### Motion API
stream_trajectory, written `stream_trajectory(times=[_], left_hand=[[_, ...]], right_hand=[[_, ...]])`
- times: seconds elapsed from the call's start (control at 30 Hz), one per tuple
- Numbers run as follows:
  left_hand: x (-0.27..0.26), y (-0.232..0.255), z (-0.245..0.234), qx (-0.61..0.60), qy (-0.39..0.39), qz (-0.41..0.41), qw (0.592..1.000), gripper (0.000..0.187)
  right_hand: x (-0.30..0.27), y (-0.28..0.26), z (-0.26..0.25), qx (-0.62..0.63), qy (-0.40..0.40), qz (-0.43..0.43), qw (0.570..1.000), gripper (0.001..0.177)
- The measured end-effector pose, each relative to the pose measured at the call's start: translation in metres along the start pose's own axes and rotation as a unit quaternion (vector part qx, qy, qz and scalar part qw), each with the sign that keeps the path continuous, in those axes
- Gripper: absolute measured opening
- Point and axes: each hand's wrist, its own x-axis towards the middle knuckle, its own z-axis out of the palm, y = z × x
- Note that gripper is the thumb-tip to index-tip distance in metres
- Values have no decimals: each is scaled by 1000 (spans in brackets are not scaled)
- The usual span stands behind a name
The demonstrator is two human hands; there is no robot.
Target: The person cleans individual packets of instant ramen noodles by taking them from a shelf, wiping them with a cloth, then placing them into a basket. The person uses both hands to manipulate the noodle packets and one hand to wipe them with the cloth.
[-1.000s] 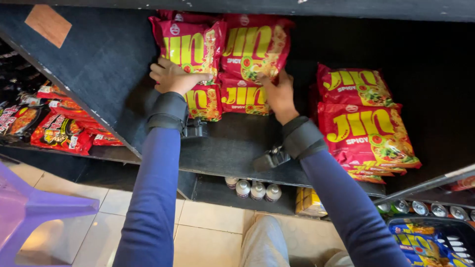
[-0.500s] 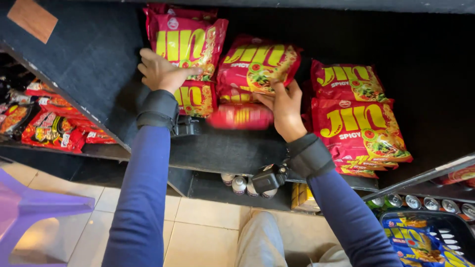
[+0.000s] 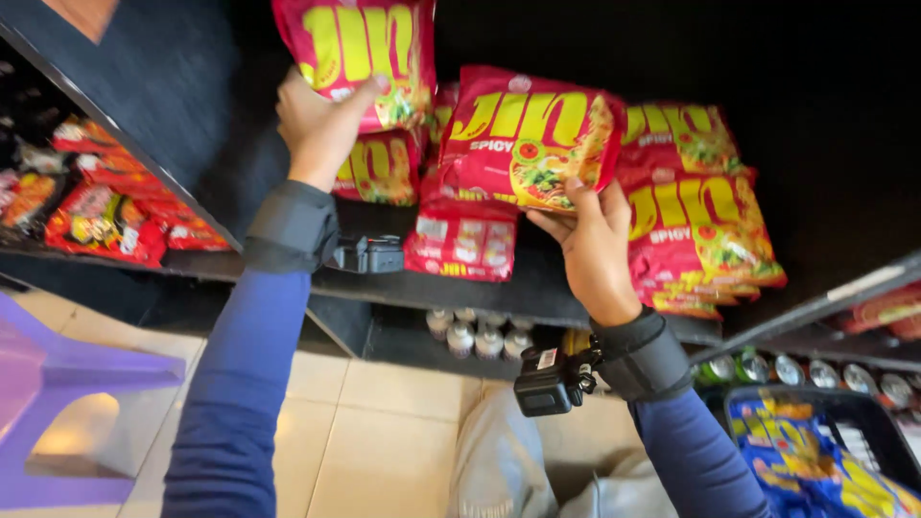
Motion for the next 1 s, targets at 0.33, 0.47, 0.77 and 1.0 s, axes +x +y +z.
stream_trajectory(times=[0.33,0.47,0.77,1.0], left_hand=[[-127,-23,-29,-318,-87,-67,942,48],[-150,-76,-3,-340,-95,-140,925,50],[-171,-143,20,-352,-114,-290,883,58],[-197,-131,-10,-524,-223,-318,758,44]], right_hand=[[-49,33,-37,-59,22,31,998,34],[-48,58,-40,-49,5,67,997,33],[-35,123,-53,-165,21,31,986,52],[-65,117,-59,-568,93,-214,789,86]])
